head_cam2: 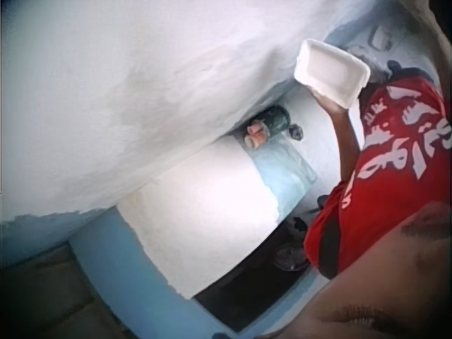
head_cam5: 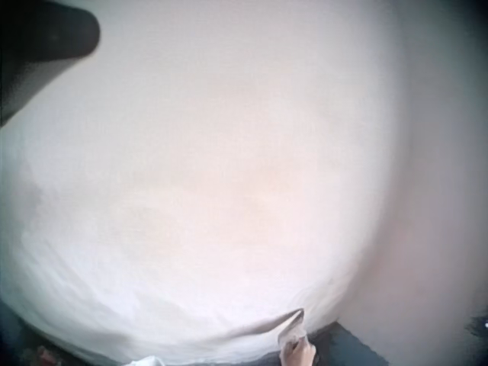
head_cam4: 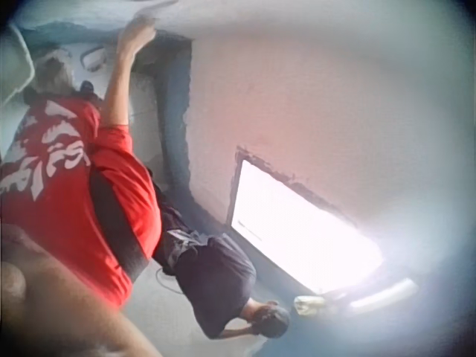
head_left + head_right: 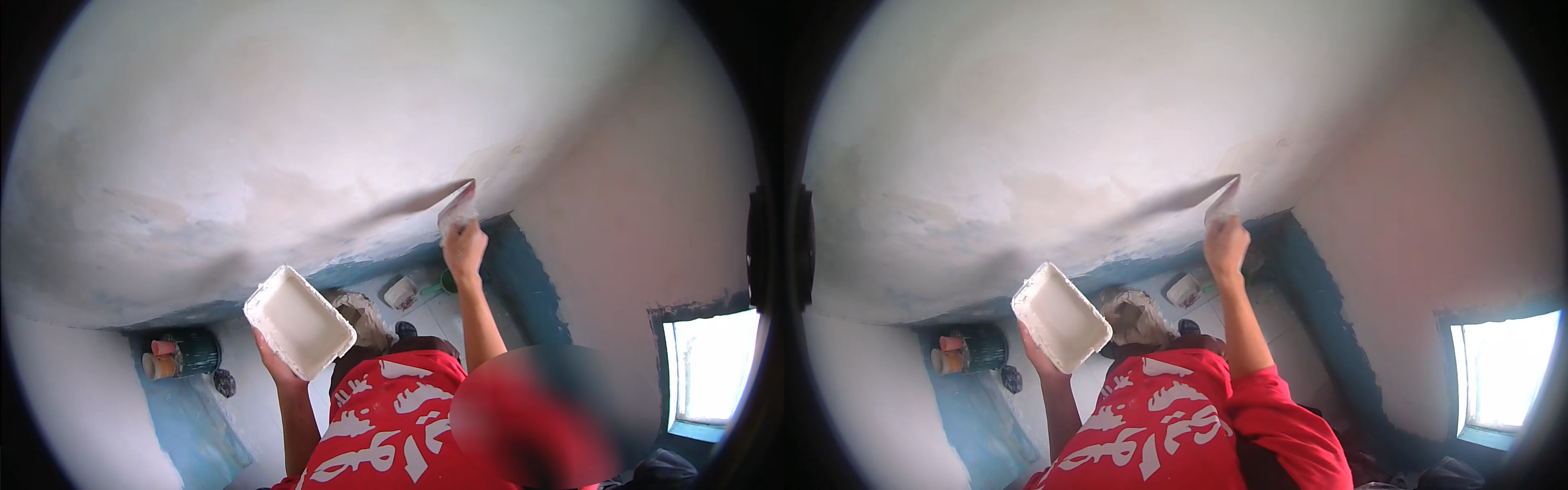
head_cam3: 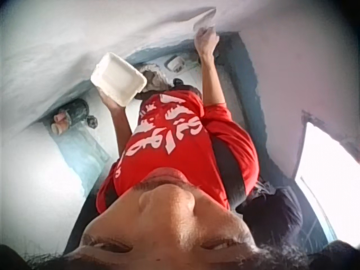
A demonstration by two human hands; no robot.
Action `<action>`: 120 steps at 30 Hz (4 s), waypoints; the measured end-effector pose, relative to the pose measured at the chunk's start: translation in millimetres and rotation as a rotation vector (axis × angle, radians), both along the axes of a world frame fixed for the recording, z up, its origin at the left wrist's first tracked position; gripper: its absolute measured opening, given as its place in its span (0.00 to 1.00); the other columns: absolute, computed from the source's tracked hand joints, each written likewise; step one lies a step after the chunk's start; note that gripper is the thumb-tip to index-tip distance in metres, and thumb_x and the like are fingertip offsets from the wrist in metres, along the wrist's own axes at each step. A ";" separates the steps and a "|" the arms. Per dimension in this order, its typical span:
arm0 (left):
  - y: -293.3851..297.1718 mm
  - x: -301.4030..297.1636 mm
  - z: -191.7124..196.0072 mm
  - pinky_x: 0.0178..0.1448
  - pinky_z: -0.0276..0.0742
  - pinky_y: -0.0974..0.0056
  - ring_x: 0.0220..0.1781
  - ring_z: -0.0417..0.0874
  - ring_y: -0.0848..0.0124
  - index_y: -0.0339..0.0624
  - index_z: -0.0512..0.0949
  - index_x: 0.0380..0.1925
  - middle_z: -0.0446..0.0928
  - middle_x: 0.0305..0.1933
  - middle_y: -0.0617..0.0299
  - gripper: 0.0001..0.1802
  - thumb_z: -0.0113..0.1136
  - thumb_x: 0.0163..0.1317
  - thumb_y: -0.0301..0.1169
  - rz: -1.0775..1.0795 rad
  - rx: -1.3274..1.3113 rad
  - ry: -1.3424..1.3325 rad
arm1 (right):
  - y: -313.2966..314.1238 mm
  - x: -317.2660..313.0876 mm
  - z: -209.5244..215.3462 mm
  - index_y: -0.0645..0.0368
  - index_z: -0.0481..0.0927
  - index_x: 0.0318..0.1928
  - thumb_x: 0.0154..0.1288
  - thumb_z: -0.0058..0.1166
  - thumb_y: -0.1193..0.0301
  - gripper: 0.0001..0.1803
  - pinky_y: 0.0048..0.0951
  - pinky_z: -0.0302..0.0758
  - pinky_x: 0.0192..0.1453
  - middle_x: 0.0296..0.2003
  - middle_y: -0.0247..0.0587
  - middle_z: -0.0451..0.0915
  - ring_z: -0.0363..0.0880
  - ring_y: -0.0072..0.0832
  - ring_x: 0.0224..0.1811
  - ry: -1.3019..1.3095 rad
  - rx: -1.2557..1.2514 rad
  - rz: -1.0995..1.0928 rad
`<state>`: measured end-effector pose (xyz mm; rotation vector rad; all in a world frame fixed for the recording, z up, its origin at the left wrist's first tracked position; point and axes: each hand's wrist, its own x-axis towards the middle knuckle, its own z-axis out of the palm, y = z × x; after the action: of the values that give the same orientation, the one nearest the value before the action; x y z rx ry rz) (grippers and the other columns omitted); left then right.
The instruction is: The person applies white plaster to a wall using a trowel and a container. They repeatedly scoop plaster from the container and spread it across the wall surface, smoothing the material with the trowel.
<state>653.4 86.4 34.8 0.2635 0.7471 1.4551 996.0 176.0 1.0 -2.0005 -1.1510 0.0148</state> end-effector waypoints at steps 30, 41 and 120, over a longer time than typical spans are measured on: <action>1.8 6.6 -5.0 0.63 0.70 0.54 0.61 0.72 0.60 0.46 0.62 0.64 0.68 0.63 0.58 0.31 0.37 0.71 0.54 0.016 0.054 0.018 | 12.3 75.7 56.1 0.64 0.76 0.38 0.62 0.49 0.73 0.07 0.44 0.75 0.31 0.26 0.56 0.80 0.80 0.53 0.28 -0.138 0.398 -0.268; -0.8 13.7 4.0 0.64 0.69 0.52 0.62 0.72 0.59 0.46 0.60 0.66 0.68 0.63 0.58 0.33 0.32 0.71 0.56 0.022 0.013 0.050 | 54.0 -50.3 34.3 0.78 0.66 0.53 0.55 0.51 0.77 0.24 0.43 0.74 0.27 0.21 0.50 0.76 0.76 0.45 0.21 -0.399 0.317 0.036; -0.7 27.0 9.5 0.63 0.71 0.52 0.62 0.72 0.58 0.47 0.61 0.66 0.68 0.63 0.58 0.32 0.32 0.71 0.55 0.089 0.002 0.044 | 14.9 100.7 55.9 0.68 0.79 0.39 0.68 0.51 0.71 0.11 0.25 0.70 0.26 0.24 0.42 0.81 0.76 0.23 0.22 0.128 0.614 -0.120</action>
<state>680.4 85.8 44.3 0.2676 0.8010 1.5382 1096.7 190.9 56.9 -1.4908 -0.8221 -0.2408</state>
